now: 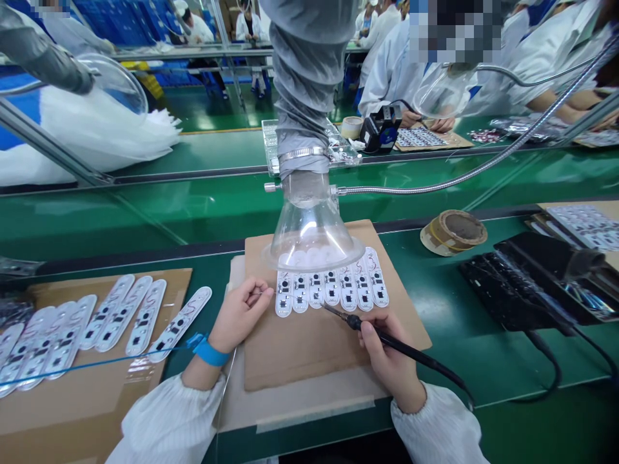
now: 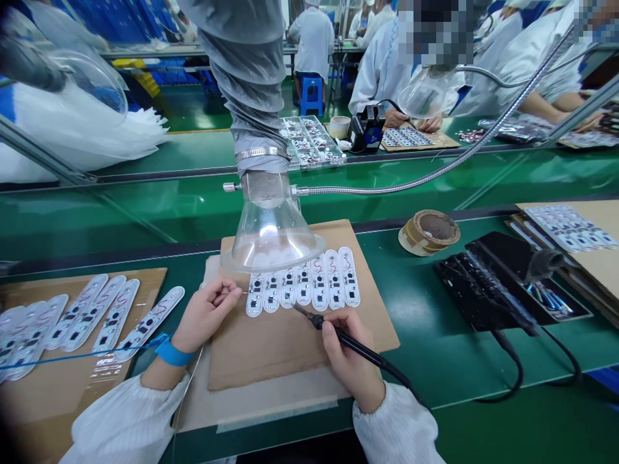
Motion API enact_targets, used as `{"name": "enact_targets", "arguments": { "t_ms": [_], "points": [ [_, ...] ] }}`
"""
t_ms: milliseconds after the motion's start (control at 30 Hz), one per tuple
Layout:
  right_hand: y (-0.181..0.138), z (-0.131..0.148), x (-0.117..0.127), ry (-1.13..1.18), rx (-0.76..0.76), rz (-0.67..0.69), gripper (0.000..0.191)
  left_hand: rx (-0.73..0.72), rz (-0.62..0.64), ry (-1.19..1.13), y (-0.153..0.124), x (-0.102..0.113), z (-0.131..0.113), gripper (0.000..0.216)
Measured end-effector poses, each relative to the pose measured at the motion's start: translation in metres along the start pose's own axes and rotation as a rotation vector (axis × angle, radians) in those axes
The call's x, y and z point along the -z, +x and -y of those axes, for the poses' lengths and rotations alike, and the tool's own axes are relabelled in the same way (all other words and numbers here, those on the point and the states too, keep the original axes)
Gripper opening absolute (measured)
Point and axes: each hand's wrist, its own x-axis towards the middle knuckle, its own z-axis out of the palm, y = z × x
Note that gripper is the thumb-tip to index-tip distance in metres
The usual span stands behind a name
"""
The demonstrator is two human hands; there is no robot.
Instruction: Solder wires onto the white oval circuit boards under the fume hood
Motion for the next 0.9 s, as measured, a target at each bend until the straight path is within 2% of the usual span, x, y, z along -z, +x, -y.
{"name": "enact_targets", "arguments": {
  "t_ms": [200, 467, 533, 667, 900],
  "points": [
    [0.002, 0.002, -0.001, 0.074, -0.009, -0.057, 0.025, -0.045, -0.058, 0.037, 0.000, 0.004, -0.002, 0.028],
    [0.005, 0.006, -0.002, 0.161, -0.025, -0.098, 0.026, -0.030, 0.077, 0.028, 0.000, -0.001, -0.007, 0.026],
    [0.005, 0.008, -0.003, 0.161, -0.039, -0.090, 0.025, -0.049, 0.072, 0.014, -0.001, -0.001, -0.007, 0.027],
    [0.005, 0.012, -0.008, 0.143, -0.047, -0.045, 0.025, -0.056, -0.016, -0.008, -0.002, 0.001, -0.003, 0.030],
    [0.007, 0.013, -0.009, 0.059, -0.015, -0.002, 0.032, -0.012, 0.015, -0.005, 0.000, -0.001, 0.001, 0.032]
  ]
}}
